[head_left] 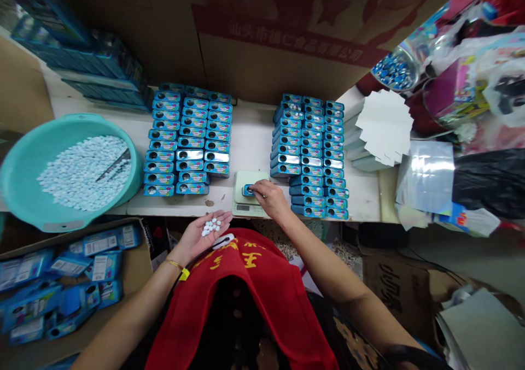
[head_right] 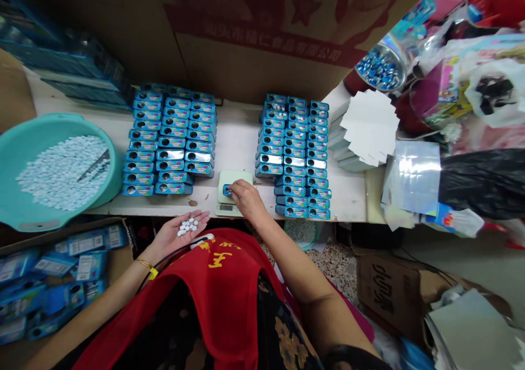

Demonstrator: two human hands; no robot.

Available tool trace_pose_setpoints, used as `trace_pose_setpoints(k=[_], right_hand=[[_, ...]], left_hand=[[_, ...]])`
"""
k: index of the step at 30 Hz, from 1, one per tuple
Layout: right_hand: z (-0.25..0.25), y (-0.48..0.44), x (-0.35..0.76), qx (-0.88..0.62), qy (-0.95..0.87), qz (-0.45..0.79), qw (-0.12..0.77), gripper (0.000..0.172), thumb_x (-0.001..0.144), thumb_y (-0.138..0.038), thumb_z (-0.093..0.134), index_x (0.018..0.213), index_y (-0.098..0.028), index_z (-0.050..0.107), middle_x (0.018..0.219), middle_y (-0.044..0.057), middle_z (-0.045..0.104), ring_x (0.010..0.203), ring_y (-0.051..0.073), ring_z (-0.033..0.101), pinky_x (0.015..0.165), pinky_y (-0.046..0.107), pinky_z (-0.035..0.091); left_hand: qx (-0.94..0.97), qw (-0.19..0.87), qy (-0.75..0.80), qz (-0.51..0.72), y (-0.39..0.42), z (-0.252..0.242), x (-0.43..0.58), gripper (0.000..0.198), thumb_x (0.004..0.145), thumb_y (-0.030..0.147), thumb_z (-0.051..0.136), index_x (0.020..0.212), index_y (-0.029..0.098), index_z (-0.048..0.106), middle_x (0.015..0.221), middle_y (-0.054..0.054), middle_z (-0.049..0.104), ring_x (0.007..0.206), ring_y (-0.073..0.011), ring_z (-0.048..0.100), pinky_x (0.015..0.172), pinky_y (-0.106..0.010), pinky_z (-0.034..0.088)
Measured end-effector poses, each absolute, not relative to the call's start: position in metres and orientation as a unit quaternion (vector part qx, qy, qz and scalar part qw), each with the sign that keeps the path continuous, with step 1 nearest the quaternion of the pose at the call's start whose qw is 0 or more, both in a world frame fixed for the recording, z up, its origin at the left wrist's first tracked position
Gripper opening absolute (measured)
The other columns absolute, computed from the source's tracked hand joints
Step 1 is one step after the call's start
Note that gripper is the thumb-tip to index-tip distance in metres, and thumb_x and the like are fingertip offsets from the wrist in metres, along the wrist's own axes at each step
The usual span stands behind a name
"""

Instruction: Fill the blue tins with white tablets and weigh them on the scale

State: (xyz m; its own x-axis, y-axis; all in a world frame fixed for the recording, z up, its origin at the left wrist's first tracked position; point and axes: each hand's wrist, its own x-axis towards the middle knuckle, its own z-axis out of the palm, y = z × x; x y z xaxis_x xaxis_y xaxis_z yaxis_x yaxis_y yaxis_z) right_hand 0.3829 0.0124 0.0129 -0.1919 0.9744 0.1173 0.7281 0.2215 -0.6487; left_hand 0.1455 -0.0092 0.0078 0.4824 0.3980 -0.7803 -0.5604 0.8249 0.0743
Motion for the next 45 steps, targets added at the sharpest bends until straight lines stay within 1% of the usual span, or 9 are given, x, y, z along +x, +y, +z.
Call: trace_pose_setpoints(k=[9,13,19,22,25,28,31,38,45], right_hand=[[0.014,0.012,0.382,-0.587,-0.719,0.247,0.278,0.017,0.082,-0.015,0.046,0.090,-0.017,0.061,0.085,0.005,0.060,0.083,0.014,0.055,0.077,0.025,0.044],[0.015,0.012,0.382,-0.592,-0.718,0.247,0.270,0.018,0.083,-0.017,0.046,0.093,-0.019,0.060,0.090,0.006,0.060,0.087,0.015,0.055,0.078,0.027,0.044],[0.022,0.007,0.392,-0.623,-0.701,0.201,0.282,0.021,0.085,-0.022,0.042,0.096,-0.019,0.060,0.095,0.007,0.059,0.092,0.017,0.053,0.083,0.031,0.042],[0.022,0.005,0.404,-0.643,-0.686,0.175,0.293,0.022,0.084,-0.025,0.045,0.100,-0.020,0.059,0.101,0.007,0.057,0.096,0.018,0.050,0.086,0.034,0.041],[0.020,0.004,0.415,-0.650,-0.681,0.165,0.293,0.031,0.080,-0.030,0.051,0.110,-0.020,0.053,0.110,0.008,0.052,0.103,0.020,0.047,0.090,0.037,0.039],[0.019,0.004,0.420,-0.638,-0.702,0.188,0.255,0.048,0.075,-0.033,0.058,0.120,-0.021,0.045,0.118,0.009,0.046,0.108,0.022,0.043,0.091,0.040,0.038],[0.016,0.004,0.419,-0.629,-0.717,0.214,0.212,0.058,0.072,-0.033,0.062,0.124,-0.022,0.039,0.122,0.010,0.043,0.110,0.024,0.041,0.091,0.042,0.037],[0.008,0.009,0.409,-0.617,-0.736,0.224,0.166,0.062,0.068,-0.028,0.066,0.124,-0.021,0.040,0.122,0.011,0.042,0.110,0.025,0.040,0.091,0.043,0.037],[0.009,0.011,0.405,-0.615,-0.741,0.220,0.157,0.061,0.068,-0.027,0.064,0.123,-0.020,0.040,0.122,0.010,0.043,0.108,0.024,0.042,0.090,0.041,0.038]], left_hand=[[-0.091,0.857,0.426,0.276,-0.008,0.011,0.146,0.025,0.080,0.012,0.045,0.100,0.005,0.058,0.106,-0.018,0.061,0.109,-0.0275,0.050,0.088,-0.038,0.045],[-0.095,0.854,0.430,0.278,-0.009,0.011,0.147,0.027,0.080,0.012,0.045,0.103,0.007,0.058,0.106,-0.018,0.061,0.107,-0.0270,0.051,0.087,-0.038,0.046],[-0.092,0.855,0.428,0.277,-0.010,0.009,0.146,0.025,0.080,0.012,0.045,0.100,0.006,0.059,0.106,-0.018,0.061,0.107,-0.0265,0.052,0.087,-0.037,0.046],[-0.093,0.853,0.431,0.281,-0.009,0.008,0.145,0.025,0.080,0.012,0.045,0.100,0.006,0.058,0.106,-0.018,0.061,0.106,-0.0266,0.052,0.086,-0.038,0.046],[-0.095,0.847,0.437,0.289,-0.008,0.007,0.143,0.025,0.080,0.011,0.044,0.100,0.006,0.058,0.106,-0.019,0.061,0.106,-0.0269,0.053,0.085,-0.038,0.047],[-0.100,0.839,0.444,0.299,-0.006,0.006,0.139,0.027,0.080,0.010,0.043,0.103,0.005,0.057,0.106,-0.019,0.061,0.104,-0.0267,0.054,0.084,-0.038,0.048],[-0.108,0.829,0.448,0.316,-0.005,0.004,0.132,0.029,0.081,0.010,0.042,0.106,0.006,0.055,0.107,-0.019,0.060,0.104,-0.0264,0.054,0.083,-0.038,0.049],[-0.149,0.802,0.460,0.349,-0.008,0.002,0.117,0.032,0.082,0.010,0.040,0.111,0.008,0.053,0.107,-0.019,0.061,0.104,-0.0260,0.054,0.082,-0.038,0.050],[-0.154,0.802,0.453,0.359,-0.012,-0.003,0.108,0.032,0.081,0.010,0.041,0.110,0.007,0.053,0.106,-0.019,0.061,0.104,-0.0262,0.054,0.082,-0.038,0.049]])
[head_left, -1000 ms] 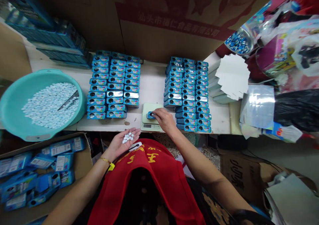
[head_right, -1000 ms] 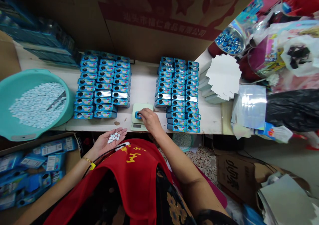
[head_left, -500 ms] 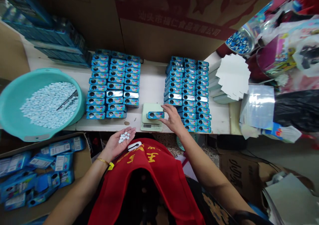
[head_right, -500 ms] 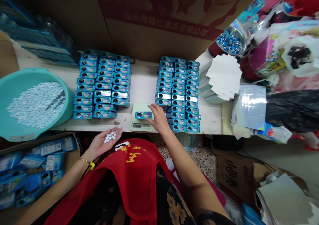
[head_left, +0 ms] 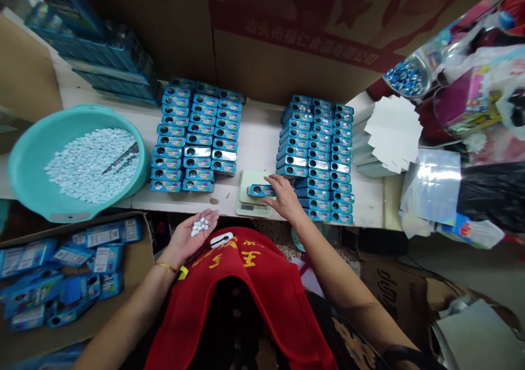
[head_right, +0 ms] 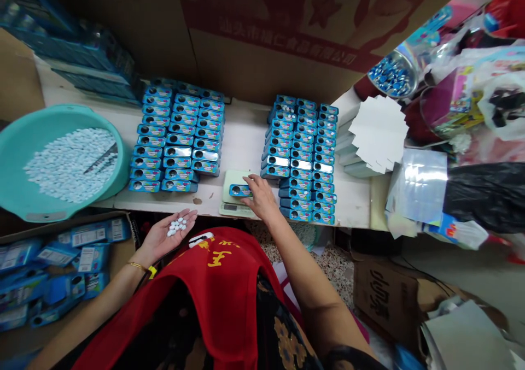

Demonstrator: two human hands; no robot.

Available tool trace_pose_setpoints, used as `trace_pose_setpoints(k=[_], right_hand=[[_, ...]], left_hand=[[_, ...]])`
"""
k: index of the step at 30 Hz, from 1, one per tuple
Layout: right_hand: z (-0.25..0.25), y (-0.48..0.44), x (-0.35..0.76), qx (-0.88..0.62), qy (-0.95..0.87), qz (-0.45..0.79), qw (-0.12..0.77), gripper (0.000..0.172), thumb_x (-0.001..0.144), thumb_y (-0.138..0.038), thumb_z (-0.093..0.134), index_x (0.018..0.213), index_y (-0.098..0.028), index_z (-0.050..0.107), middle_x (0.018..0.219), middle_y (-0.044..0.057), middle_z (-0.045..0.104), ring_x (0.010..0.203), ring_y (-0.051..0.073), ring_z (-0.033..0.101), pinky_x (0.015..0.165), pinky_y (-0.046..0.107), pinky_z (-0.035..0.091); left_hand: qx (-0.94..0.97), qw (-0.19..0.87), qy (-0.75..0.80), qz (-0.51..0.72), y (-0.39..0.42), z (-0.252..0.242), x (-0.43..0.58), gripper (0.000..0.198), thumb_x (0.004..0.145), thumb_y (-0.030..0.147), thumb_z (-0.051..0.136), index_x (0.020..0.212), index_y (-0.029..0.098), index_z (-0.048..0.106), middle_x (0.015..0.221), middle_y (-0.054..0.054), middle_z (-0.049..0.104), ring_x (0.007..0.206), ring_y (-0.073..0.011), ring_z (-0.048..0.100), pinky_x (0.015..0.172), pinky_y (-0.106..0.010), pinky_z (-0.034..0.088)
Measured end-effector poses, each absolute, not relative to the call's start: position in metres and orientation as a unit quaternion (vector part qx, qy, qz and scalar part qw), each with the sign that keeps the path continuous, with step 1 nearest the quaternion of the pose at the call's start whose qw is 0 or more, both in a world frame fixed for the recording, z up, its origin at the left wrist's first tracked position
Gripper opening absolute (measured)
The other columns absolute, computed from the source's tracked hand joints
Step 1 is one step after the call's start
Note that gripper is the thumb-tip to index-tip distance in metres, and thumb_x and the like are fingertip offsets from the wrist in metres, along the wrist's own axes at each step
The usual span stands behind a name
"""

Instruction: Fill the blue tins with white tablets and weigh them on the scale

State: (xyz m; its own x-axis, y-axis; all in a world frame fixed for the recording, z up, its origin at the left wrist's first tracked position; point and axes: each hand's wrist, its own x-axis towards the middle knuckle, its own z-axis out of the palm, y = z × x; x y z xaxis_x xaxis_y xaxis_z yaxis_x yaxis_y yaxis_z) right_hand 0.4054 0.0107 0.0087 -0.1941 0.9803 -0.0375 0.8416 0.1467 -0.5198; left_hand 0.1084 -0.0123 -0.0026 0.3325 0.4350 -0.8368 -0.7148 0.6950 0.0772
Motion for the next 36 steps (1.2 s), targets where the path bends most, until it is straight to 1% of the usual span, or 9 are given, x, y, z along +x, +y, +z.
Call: trace_pose_setpoints(k=[5,7,12,15,18,22,27,31,36], right_hand=[[-0.010,0.008,0.406,-0.612,-0.741,0.225,0.159,0.044,0.075,-0.025,0.056,0.117,-0.018,0.046,0.110,0.009,0.053,0.101,0.021,0.047,0.084,0.036,0.041],[-0.011,0.007,0.401,-0.613,-0.747,0.209,0.149,0.041,0.077,-0.026,0.054,0.116,-0.017,0.047,0.104,0.009,0.056,0.096,0.021,0.049,0.081,0.035,0.042],[0.036,0.002,0.367,-0.565,-0.810,0.134,0.086,0.045,0.078,-0.027,0.051,0.121,-0.015,0.045,0.099,0.012,0.056,0.087,0.024,0.047,0.075,0.037,0.038],[0.068,-0.002,0.347,-0.526,-0.840,0.109,0.070,0.047,0.080,-0.028,0.049,0.125,-0.016,0.041,0.097,0.012,0.056,0.085,0.024,0.045,0.072,0.036,0.035],[0.075,-0.003,0.339,-0.508,-0.854,0.097,0.050,0.044,0.081,-0.027,0.049,0.123,-0.016,0.042,0.094,0.011,0.056,0.083,0.023,0.044,0.069,0.036,0.033],[0.071,-0.005,0.340,-0.512,-0.854,0.087,0.027,0.041,0.081,-0.025,0.049,0.120,-0.014,0.044,0.093,0.011,0.057,0.082,0.023,0.044,0.066,0.036,0.031],[0.078,-0.011,0.341,-0.510,-0.855,0.084,0.046,0.041,0.082,-0.023,0.046,0.122,-0.015,0.043,0.093,0.011,0.057,0.082,0.023,0.044,0.066,0.036,0.029],[0.069,-0.011,0.344,-0.522,-0.849,0.080,0.016,0.037,0.082,-0.022,0.047,0.118,-0.014,0.046,0.092,0.011,0.057,0.080,0.022,0.044,0.066,0.035,0.029],[0.059,-0.010,0.351,-0.540,-0.838,0.071,-0.017,0.043,0.081,-0.028,0.049,0.121,-0.015,0.042,0.095,0.009,0.056,0.084,0.022,0.043,0.069,0.034,0.030]], left_hand=[[-0.133,0.813,0.451,0.344,-0.010,0.001,0.117,0.028,0.080,0.009,0.043,0.105,0.007,0.056,0.101,-0.018,0.063,0.099,-0.0253,0.057,0.081,-0.037,0.050],[-0.130,0.820,0.446,0.333,-0.006,0.003,0.126,0.027,0.079,0.009,0.044,0.102,0.007,0.057,0.098,-0.018,0.064,0.097,-0.0249,0.058,0.080,-0.037,0.050],[-0.109,0.836,0.427,0.327,0.009,0.002,0.150,0.020,0.078,0.011,0.047,0.092,0.005,0.061,0.087,-0.017,0.065,0.085,-0.0222,0.062,0.075,-0.032,0.051],[-0.107,0.837,0.415,0.340,0.017,-0.001,0.161,0.015,0.079,0.012,0.047,0.080,0.007,0.062,0.074,-0.011,0.066,0.070,-0.0173,0.063,0.066,-0.028,0.053],[-0.101,0.829,0.412,0.364,0.022,-0.001,0.167,0.015,0.078,0.010,0.048,0.071,0.009,0.061,0.065,-0.007,0.064,0.061,-0.0140,0.061,0.059,-0.025,0.052],[-0.083,0.828,0.419,0.363,0.022,0.000,0.168,0.015,0.079,0.012,0.048,0.075,0.007,0.062,0.067,-0.008,0.064,0.063,-0.0148,0.061,0.059,-0.024,0.051],[-0.081,0.838,0.412,0.349,0.019,-0.001,0.167,0.013,0.078,0.012,0.049,0.075,0.009,0.062,0.066,-0.007,0.064,0.059,-0.0137,0.059,0.055,-0.023,0.050],[-0.081,0.834,0.422,0.345,0.019,-0.001,0.171,0.014,0.077,0.013,0.051,0.079,0.005,0.063,0.069,-0.009,0.064,0.064,-0.0143,0.060,0.058,-0.023,0.050],[-0.075,0.839,0.425,0.332,0.022,-0.003,0.173,0.016,0.078,0.015,0.052,0.081,0.004,0.063,0.071,-0.010,0.063,0.064,-0.0140,0.059,0.057,-0.023,0.050]])
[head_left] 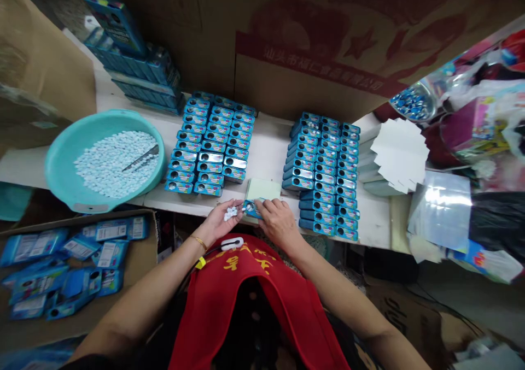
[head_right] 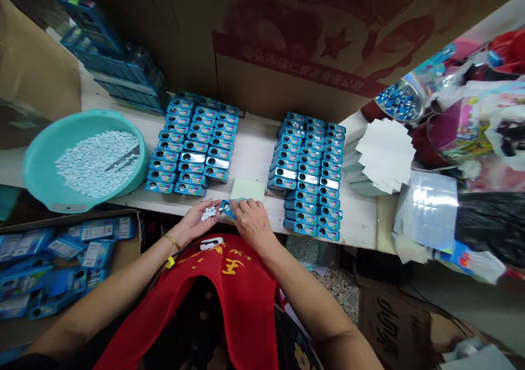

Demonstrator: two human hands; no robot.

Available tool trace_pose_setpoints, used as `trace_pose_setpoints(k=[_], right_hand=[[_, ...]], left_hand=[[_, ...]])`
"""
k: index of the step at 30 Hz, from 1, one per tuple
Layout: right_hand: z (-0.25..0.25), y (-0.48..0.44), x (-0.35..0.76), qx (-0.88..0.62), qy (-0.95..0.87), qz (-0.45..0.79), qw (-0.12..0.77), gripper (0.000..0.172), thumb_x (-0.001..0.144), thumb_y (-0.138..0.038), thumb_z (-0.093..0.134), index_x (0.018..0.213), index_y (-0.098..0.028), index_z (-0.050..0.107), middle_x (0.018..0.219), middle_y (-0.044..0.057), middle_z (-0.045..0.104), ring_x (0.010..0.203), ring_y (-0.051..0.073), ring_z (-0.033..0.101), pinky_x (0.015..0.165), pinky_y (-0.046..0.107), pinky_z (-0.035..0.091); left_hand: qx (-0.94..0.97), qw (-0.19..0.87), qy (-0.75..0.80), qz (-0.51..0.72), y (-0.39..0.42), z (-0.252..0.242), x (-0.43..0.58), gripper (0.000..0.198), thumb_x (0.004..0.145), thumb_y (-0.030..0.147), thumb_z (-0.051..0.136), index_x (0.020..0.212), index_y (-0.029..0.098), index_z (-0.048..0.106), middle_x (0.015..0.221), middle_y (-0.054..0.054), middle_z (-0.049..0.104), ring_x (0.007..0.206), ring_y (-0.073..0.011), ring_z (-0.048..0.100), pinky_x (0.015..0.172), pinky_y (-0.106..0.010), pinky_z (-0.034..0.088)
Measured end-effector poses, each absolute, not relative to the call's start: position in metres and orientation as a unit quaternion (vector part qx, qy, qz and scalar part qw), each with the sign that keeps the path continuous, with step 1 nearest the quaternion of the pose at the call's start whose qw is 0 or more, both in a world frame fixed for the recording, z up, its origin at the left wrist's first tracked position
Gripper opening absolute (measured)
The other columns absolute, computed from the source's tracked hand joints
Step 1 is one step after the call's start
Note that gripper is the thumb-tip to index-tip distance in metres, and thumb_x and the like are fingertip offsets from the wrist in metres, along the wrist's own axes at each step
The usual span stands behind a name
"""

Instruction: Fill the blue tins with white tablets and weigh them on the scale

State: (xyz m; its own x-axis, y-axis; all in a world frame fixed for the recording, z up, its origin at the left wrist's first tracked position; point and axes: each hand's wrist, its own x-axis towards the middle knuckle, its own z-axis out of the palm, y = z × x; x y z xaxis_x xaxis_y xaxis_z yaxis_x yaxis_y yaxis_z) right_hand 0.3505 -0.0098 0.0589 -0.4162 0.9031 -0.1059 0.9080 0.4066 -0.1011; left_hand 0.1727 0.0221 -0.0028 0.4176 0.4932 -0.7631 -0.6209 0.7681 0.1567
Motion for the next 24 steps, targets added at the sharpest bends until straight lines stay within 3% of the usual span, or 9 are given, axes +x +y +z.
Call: trace_pose_setpoints(k=[6,11,16,24], right_hand=[[0.057,0.002,0.326,0.513,0.856,-0.058,0.020,0.037,0.085,-0.025,0.042,0.120,-0.014,0.041,0.094,0.009,0.055,0.084,0.021,0.044,0.068,0.033,0.031],[0.056,0.012,0.303,0.490,0.870,-0.044,0.019,0.031,0.087,-0.016,0.034,0.116,-0.013,0.043,0.091,0.010,0.054,0.084,0.021,0.044,0.067,0.034,0.031],[0.046,0.013,0.305,0.521,0.850,-0.076,0.024,0.034,0.083,-0.021,0.043,0.117,-0.014,0.043,0.092,0.009,0.054,0.084,0.022,0.044,0.069,0.033,0.034],[-0.013,0.043,0.297,0.604,0.774,-0.154,-0.111,0.042,0.080,-0.025,0.049,0.121,-0.017,0.041,0.110,0.008,0.052,0.097,0.021,0.042,0.081,0.031,0.041]], left_hand=[[-0.009,0.812,0.446,0.377,0.021,-0.001,0.163,0.019,0.073,0.028,0.061,0.075,0.009,0.061,0.069,-0.005,0.061,0.061,-0.0105,0.056,0.054,-0.020,0.047],[0.076,0.780,0.470,0.406,0.017,-0.007,0.151,0.018,0.062,0.016,0.070,0.077,0.010,0.062,0.068,-0.001,0.060,0.057,-0.0059,0.053,0.050,-0.015,0.041],[0.078,0.788,0.464,0.398,0.016,-0.016,0.139,0.021,0.064,0.008,0.066,0.085,0.009,0.064,0.069,-0.003,0.060,0.061,-0.0071,0.055,0.051,-0.015,0.041],[-0.010,0.779,0.474,0.410,0.008,-0.020,0.108,0.019,0.070,0.001,0.056,0.086,0.007,0.064,0.072,-0.008,0.060,0.064,-0.0086,0.057,0.048,-0.014,0.042]])
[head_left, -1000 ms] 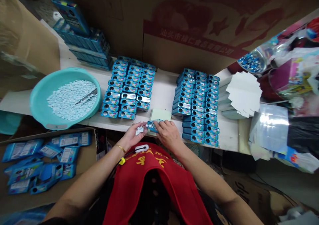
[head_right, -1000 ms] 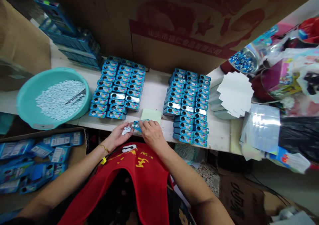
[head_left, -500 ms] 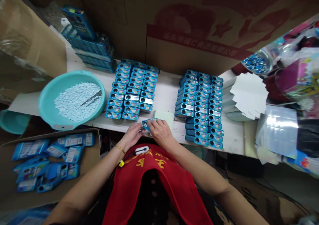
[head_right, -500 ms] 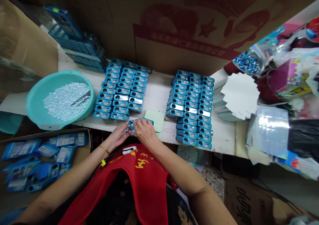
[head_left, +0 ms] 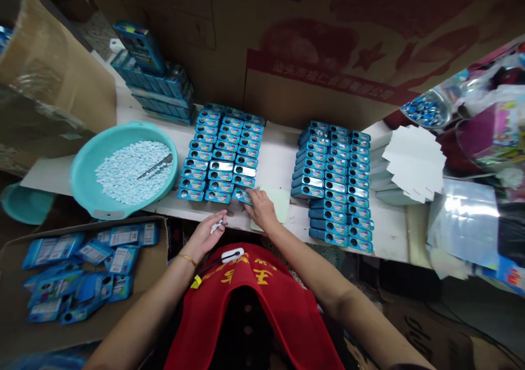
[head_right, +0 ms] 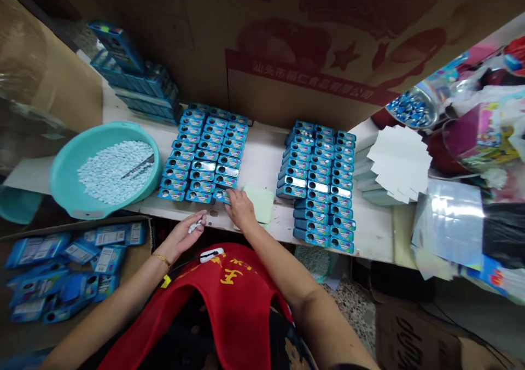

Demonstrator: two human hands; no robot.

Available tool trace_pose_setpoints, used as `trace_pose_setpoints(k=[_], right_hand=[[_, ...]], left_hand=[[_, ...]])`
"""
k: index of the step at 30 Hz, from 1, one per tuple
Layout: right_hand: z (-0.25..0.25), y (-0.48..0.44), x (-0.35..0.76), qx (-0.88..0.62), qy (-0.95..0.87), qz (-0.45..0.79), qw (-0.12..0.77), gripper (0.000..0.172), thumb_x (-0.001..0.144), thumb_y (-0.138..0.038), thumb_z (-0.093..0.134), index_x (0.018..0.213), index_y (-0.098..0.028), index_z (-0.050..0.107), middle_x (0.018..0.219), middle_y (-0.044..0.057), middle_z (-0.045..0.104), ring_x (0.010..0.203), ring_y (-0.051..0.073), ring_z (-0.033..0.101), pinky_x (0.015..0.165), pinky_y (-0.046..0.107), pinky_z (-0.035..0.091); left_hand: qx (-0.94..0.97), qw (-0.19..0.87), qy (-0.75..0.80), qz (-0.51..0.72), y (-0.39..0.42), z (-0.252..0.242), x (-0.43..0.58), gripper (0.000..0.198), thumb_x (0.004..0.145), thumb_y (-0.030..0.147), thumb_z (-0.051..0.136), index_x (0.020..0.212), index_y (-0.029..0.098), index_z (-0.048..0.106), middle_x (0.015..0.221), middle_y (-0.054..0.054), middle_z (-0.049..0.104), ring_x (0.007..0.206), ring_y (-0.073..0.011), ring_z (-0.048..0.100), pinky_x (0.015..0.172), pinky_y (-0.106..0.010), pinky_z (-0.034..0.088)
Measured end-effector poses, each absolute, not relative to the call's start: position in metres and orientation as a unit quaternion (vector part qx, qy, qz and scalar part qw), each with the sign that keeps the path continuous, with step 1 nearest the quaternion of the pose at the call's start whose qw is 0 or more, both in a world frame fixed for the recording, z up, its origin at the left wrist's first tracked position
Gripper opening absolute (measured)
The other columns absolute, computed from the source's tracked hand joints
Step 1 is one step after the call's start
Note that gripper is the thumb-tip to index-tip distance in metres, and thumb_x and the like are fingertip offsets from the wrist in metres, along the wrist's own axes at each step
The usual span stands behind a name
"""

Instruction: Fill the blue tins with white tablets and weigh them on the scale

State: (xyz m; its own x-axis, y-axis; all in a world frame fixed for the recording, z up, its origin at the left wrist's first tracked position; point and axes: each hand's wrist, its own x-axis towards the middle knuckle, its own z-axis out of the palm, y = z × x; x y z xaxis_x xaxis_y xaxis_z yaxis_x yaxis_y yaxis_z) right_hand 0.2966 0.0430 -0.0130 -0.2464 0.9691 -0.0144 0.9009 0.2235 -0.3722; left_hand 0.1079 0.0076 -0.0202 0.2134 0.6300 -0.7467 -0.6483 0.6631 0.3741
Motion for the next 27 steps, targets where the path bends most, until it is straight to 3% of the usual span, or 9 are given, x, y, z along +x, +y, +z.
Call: trace_pose_setpoints(k=[5,12,16,21,24,27], right_hand=[[-0.027,0.059,0.288,-0.590,-0.780,0.161,0.131,0.046,0.080,-0.022,0.049,0.125,-0.020,0.038,0.119,0.006,0.047,0.103,0.021,0.040,0.080,0.031,0.044],[-0.026,0.016,0.362,-0.655,-0.716,0.098,0.221,0.032,0.083,-0.021,0.041,0.114,-0.020,0.051,0.116,0.009,0.048,0.105,0.020,0.042,0.086,0.035,0.039],[-0.019,0.010,0.425,-0.765,-0.629,-0.016,0.139,0.030,0.083,-0.022,0.043,0.111,-0.019,0.052,0.112,0.010,0.050,0.100,0.023,0.040,0.082,0.037,0.034],[-0.019,0.032,0.455,-0.738,-0.674,-0.034,0.005,0.020,0.082,-0.021,0.045,0.095,-0.021,0.060,0.108,0.009,0.050,0.092,0.022,0.038,0.074,0.034,0.029],[-0.012,0.034,0.460,-0.719,-0.694,-0.037,-0.009,0.018,0.083,-0.021,0.045,0.079,-0.018,0.062,0.100,0.009,0.051,0.090,0.022,0.038,0.072,0.034,0.027],[0.010,0.022,0.460,-0.683,-0.729,-0.047,0.009,0.019,0.082,-0.018,0.044,0.077,-0.018,0.062,0.098,0.009,0.052,0.092,0.023,0.037,0.076,0.036,0.027]], left_hand=[[-0.009,0.780,0.490,0.389,-0.001,-0.022,0.111,0.018,0.072,0.002,0.055,0.086,0.008,0.063,0.072,-0.007,0.059,0.061,-0.0073,0.055,0.046,-0.013,0.042],[0.043,0.809,0.506,0.295,0.021,-0.028,0.130,0.014,0.072,0.004,0.056,0.085,0.007,0.061,0.062,-0.001,0.049,0.044,-0.0007,0.041,0.031,-0.009,0.023],[0.047,0.829,0.483,0.278,0.032,-0.024,0.143,0.015,0.072,0.007,0.057,0.087,0.008,0.060,0.061,0.000,0.047,0.042,-0.0001,0.038,0.029,-0.008,0.021],[0.026,0.843,0.471,0.258,0.020,-0.017,0.153,0.015,0.074,0.009,0.056,0.088,0.009,0.058,0.061,0.001,0.047,0.042,-0.0005,0.039,0.029,-0.008,0.022],[0.021,0.842,0.475,0.254,0.011,-0.016,0.153,0.016,0.073,0.010,0.057,0.089,0.008,0.058,0.063,0.000,0.048,0.043,-0.0005,0.039,0.030,-0.008,0.023],[0.036,0.836,0.486,0.251,0.007,-0.021,0.152,0.020,0.072,0.010,0.058,0.092,0.008,0.058,0.063,-0.001,0.049,0.043,-0.0007,0.039,0.031,-0.009,0.022]])
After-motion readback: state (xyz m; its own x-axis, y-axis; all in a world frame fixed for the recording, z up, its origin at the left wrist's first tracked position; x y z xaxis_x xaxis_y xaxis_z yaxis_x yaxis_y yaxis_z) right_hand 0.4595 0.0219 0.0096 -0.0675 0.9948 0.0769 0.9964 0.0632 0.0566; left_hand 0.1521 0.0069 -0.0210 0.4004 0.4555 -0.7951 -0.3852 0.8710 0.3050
